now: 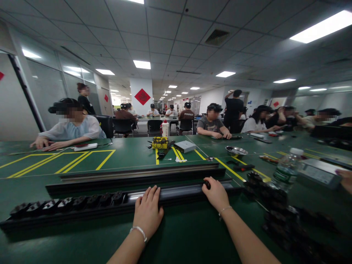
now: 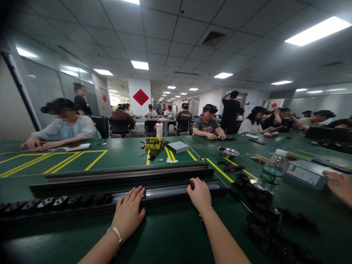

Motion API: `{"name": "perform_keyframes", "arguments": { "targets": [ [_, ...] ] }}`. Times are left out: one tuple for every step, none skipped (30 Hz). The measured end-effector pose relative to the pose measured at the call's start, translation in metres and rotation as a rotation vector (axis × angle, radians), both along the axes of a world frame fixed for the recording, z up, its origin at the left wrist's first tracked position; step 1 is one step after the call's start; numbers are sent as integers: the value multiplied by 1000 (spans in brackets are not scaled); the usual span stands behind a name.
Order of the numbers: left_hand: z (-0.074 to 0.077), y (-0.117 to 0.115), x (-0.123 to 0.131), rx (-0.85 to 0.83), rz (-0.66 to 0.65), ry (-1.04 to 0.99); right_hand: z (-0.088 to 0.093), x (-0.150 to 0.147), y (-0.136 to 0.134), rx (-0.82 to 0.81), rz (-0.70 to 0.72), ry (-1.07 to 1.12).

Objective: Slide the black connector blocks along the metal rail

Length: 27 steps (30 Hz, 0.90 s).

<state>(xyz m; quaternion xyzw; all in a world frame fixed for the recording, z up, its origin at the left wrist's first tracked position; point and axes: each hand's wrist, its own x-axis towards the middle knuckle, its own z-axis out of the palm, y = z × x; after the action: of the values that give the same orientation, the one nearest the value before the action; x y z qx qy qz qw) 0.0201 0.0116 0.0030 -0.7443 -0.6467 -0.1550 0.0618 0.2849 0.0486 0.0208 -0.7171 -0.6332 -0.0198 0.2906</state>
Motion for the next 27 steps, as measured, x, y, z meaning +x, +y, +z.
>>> {"name": "perform_keyframes", "arguments": {
  "targets": [
    [0, 0, 0, 0, 0, -4, -1, 0, 1, -3, 1, -1],
    [0, 0, 0, 1, 1, -8, -2, 1, 1, -9, 1, 0],
    [0, 0, 0, 1, 0, -10, -2, 1, 2, -15, 1, 2],
    [0, 0, 0, 0, -1, -13, -3, 1, 2, -19, 2, 4],
    [0, 0, 0, 0, -2, -13, -2, 1, 2, -22, 4, 5],
    [0, 0, 0, -1, -2, -13, -2, 1, 2, -25, 6, 5],
    [0, 0, 0, -1, -3, -13, -1, 0, 2, -29, 7, 5],
    [0, 0, 0, -1, -4, -14, -1, 0, 2, -33, 6, 5],
    [0, 0, 0, 2, -4, -15, 0, 0, 1, -37, 3, 5],
    [0, 0, -1, 5, -4, -17, 1, 0, 1, -40, 0, 5],
    [0, 0, -1, 9, -6, -19, 2, -1, 0, -43, -3, 5],
    [-1, 0, -1, 14, -8, -22, 3, -1, 0, -48, -5, 5],
    [-1, 1, -1, 21, -12, -25, 4, -2, -1, -54, -7, 6],
    [-2, 1, -1, 28, -14, -27, 6, -2, -2, -60, -10, 8],
    [-3, 1, -2, 33, -16, -28, 7, -2, -2, -67, -12, 11],
    [-3, 2, -2, 37, -17, -29, 8, -3, -3, -73, -14, 15],
    [-4, 2, -2, 39, -18, -28, 8, -3, -3, -78, -15, 20],
    [-5, 2, -2, 40, -17, -25, 8, -3, -4, -82, -16, 24],
    [-6, 2, -2, 42, -18, -22, 8, -2, -4, -83, -16, 29],
    [-6, 3, -3, 46, -18, -19, 7, -2, -3, -78, -14, 31],
    [-7, 3, -3, 50, -20, -18, 5, -1, -2, -68, -14, 31],
    [-7, 3, -3, 54, -22, -17, 2, 0, -1, -50, -10, 30],
    [-8, 3, -3, 57, -24, -17, 0, 1, 0, -27, -8, 22],
    [-8, 3, -4, 59, -25, -17, -3, 2, 2, -9, -7, 14],
    [-8, 4, -4, 60, -26, -17, -6, 4, 3, 2, -6, 5],
    [-8, 4, -4, 60, -26, -17, -9, 4, 4, 16, -12, 1],
    [-8, 4, -4, 59, -24, -15, -10, 5, 5, 21, -13, -1]
  ]
}}
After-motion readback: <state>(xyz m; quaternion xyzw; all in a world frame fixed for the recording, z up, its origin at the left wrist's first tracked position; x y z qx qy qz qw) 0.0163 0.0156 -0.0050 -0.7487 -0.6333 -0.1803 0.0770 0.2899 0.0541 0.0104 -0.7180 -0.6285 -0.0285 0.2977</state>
